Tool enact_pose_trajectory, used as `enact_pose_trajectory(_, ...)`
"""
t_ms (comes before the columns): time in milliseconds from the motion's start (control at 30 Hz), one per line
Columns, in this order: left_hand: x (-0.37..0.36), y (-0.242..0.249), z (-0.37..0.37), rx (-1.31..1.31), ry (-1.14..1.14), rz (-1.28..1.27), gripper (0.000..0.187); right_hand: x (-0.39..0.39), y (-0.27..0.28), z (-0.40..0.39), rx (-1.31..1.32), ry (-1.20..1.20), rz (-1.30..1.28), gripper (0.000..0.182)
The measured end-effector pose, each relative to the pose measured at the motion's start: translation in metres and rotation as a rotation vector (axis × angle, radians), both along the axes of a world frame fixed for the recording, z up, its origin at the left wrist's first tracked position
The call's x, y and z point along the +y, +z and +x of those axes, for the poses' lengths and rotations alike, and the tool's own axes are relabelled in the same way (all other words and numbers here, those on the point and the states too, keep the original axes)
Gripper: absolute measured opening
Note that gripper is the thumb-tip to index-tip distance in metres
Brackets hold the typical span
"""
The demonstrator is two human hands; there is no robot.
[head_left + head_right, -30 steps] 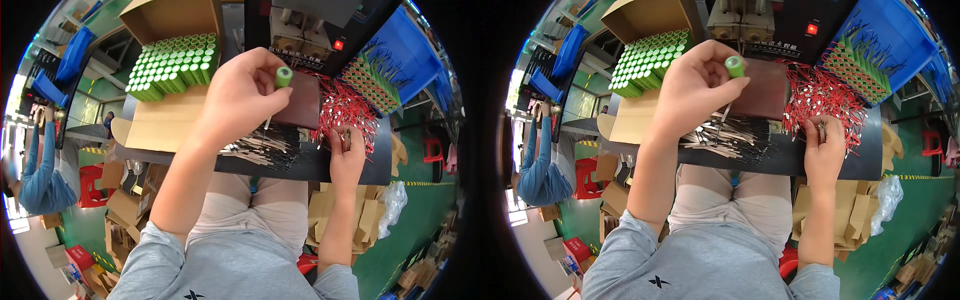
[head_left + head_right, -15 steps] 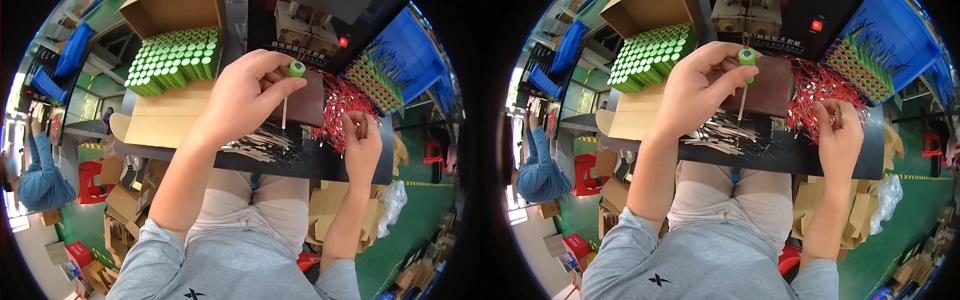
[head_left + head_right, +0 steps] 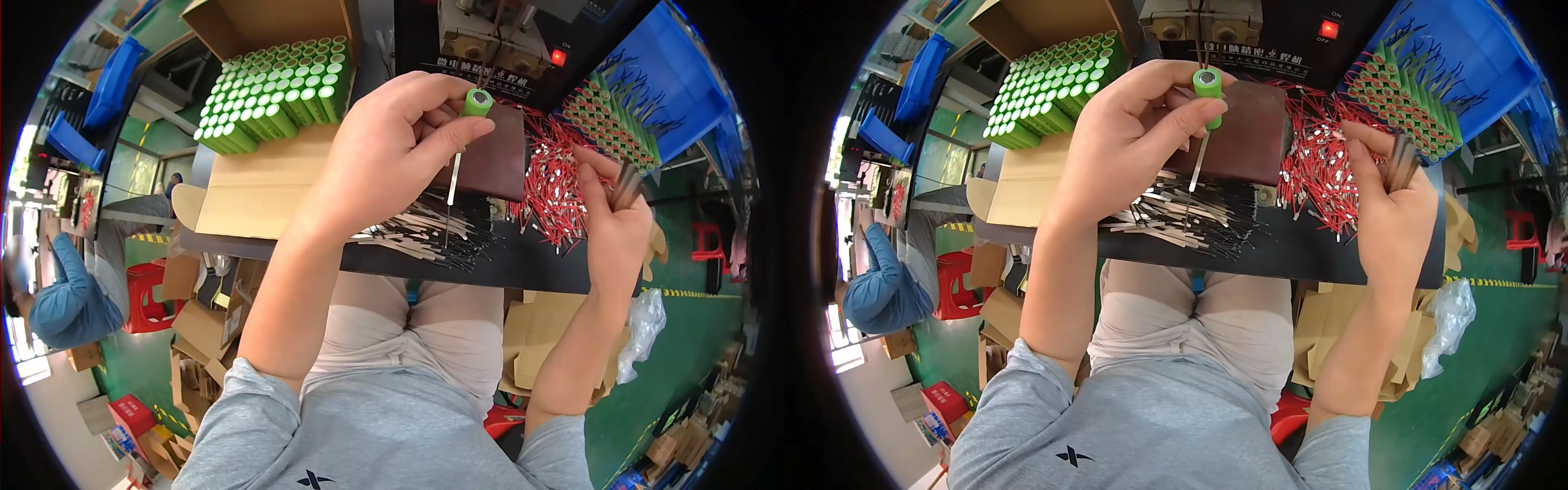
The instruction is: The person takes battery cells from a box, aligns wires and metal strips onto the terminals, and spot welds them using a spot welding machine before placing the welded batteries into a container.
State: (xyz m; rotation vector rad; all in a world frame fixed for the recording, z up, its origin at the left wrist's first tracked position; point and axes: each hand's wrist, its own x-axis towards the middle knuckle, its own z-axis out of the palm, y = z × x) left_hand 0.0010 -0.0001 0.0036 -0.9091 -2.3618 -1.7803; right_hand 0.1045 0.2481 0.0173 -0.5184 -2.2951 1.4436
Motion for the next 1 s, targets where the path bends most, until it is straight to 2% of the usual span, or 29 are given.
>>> enact_pose_trajectory(100,0.000,0.002,0.001,0.000,0.014,-0.030,0.026,-0.022,0.008,-0.008,0.183,0.103,-0.175,0.017)
enact_pose_trajectory(233,-0.001,0.001,0.001,0.014,0.014,-0.025,0.027,-0.051,0.015,-0.023,0.290,0.243,-0.279,0.018)
enact_pose_trajectory(400,0.000,0.001,0.003,0.034,0.021,0.021,0.030,-0.065,0.009,-0.040,0.346,0.297,-0.136,0.015)
enact_pose_trajectory(500,0.000,-0.002,0.001,0.102,0.034,0.016,0.030,-0.070,0.010,-0.042,0.346,0.336,-0.177,0.012)
enact_pose_trajectory(1000,0.000,-0.004,-0.002,0.179,0.061,-0.003,0.032,-0.070,0.001,-0.051,0.416,0.307,-0.062,0.013)
